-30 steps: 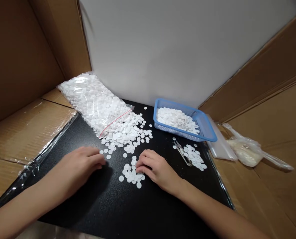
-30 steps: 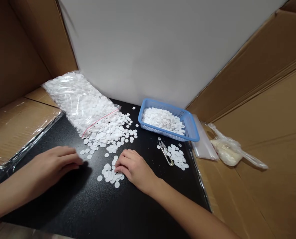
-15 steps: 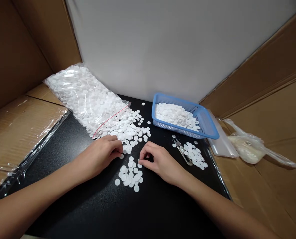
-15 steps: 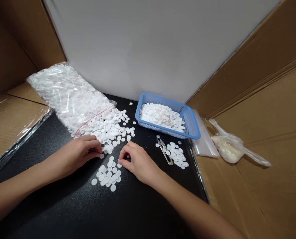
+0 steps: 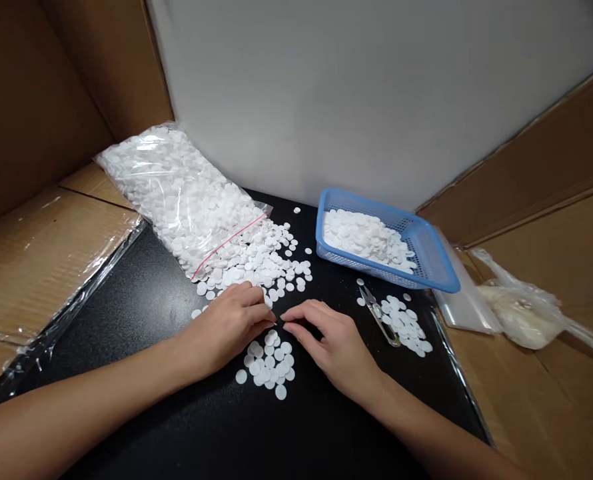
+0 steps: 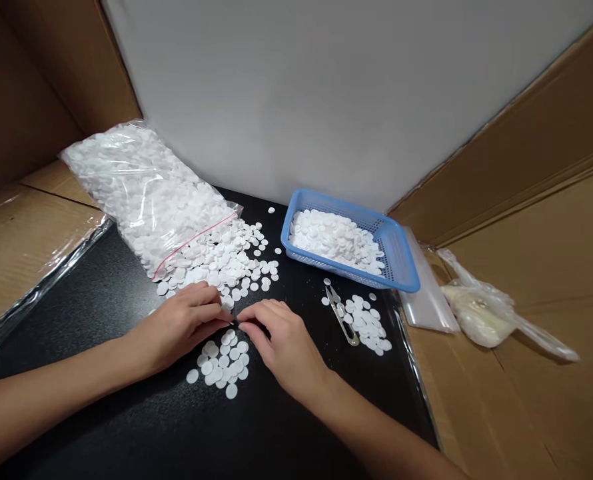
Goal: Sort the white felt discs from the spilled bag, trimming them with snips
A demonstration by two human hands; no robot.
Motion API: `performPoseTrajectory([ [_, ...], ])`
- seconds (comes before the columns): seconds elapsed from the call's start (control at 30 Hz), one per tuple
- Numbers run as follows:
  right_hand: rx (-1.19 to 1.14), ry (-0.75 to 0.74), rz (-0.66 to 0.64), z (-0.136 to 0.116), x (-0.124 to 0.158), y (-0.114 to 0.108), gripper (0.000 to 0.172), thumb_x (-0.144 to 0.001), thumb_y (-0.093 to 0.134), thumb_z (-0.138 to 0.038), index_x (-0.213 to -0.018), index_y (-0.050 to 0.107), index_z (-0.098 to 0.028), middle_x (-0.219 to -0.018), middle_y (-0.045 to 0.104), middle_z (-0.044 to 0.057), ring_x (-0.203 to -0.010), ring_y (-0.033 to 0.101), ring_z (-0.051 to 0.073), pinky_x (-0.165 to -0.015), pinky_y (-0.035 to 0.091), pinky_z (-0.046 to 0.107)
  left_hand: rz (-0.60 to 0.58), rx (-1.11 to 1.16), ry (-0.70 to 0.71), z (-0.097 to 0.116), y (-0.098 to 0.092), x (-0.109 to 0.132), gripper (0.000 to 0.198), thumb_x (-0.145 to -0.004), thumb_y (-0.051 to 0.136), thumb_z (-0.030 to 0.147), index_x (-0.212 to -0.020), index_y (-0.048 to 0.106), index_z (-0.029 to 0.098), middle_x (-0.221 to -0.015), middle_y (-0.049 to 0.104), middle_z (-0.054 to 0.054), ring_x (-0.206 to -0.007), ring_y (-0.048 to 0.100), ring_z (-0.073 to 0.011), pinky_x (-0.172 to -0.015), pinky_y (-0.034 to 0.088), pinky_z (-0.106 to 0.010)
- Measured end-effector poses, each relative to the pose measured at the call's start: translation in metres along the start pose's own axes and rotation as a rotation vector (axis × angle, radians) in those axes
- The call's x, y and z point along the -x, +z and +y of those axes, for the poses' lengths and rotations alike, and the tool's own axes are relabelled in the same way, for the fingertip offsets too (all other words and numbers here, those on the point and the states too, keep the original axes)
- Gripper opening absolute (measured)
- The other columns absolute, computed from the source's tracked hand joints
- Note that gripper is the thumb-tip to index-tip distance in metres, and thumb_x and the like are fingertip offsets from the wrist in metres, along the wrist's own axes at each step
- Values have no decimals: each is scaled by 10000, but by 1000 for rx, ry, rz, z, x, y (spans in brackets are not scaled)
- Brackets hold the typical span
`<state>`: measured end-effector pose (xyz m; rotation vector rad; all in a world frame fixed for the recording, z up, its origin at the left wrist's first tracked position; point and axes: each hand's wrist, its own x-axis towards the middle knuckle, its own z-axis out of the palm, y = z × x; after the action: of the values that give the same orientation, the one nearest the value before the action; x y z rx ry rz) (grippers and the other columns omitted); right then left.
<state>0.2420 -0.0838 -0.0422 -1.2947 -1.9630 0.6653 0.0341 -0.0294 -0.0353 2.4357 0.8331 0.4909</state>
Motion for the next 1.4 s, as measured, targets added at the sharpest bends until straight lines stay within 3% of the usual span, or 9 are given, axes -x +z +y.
performPoseTrajectory([
  [0.17,-182,98,82,-9,-2,2,71,-933,611,-217,-926,682,-219,-868,724,11,-787,673,167,-717,534,283,-22,679,-463,19,-12,-2,223,-874,651,366,-859,759,172,-777,687,-28,-716,587,-151,-649,429,-254],
  [0.27,-321,164,78,-16,-2,0,174,-979,546,-290,-934,695,-212,-831,726,16,-754,678,162,-701,547,284,-51,936,-598,26,-14,-2,259,-804,710,407,-808,759,153,-732,691,-23,-668,556,-128,-634,408,-239],
  [0.4,-450,214,36,-19,-2,1,288,-1013,477,-356,-921,701,-200,-800,714,24,-748,669,161,-689,546,280,-38,1082,-701,29,-12,-2,248,-743,755,400,-743,756,152,-683,675,-8,-614,503,-100,-589,371,-217],
  [0.57,-403,230,36,-19,-1,4,181,-948,606,-355,-873,670,-203,-778,703,5,-707,647,148,-650,509,260,-31,1122,-709,31,-10,-4,261,-679,807,387,-665,722,141,-632,651,6,-590,482,-89,-582,366,-209],
  [0.87,-381,266,86,-17,-4,3,178,-968,540,-307,-844,615,-205,-696,642,-9,-649,618,136,-610,501,250,0,1122,-718,32,-9,-4,219,-691,784,347,-689,724,137,-644,678,-9,-585,501,-93,-591,379,-221],
  [1.13,-311,205,191,-15,-2,-3,114,-959,542,-273,-921,634,-219,-836,663,21,-696,634,149,-651,520,287,19,1295,-806,32,-9,-3,245,-661,806,334,-674,671,129,-678,704,-41,-565,532,-90,-578,407,-222],
  [1.27,-328,166,121,-21,0,4,70,-904,652,-286,-930,644,-221,-799,673,2,-707,634,150,-641,522,270,0,1239,-715,30,-5,-3,272,-674,814,368,-699,681,132,-656,674,-20,-563,519,-92,-566,403,-221],
  [1.4,-235,87,108,-24,-1,-1,63,-937,579,-215,-963,635,-227,-853,690,7,-743,659,152,-672,532,271,30,1119,-561,29,-3,-1,251,-708,810,344,-745,660,146,-654,642,11,-603,532,-96,-589,410,-210],
])
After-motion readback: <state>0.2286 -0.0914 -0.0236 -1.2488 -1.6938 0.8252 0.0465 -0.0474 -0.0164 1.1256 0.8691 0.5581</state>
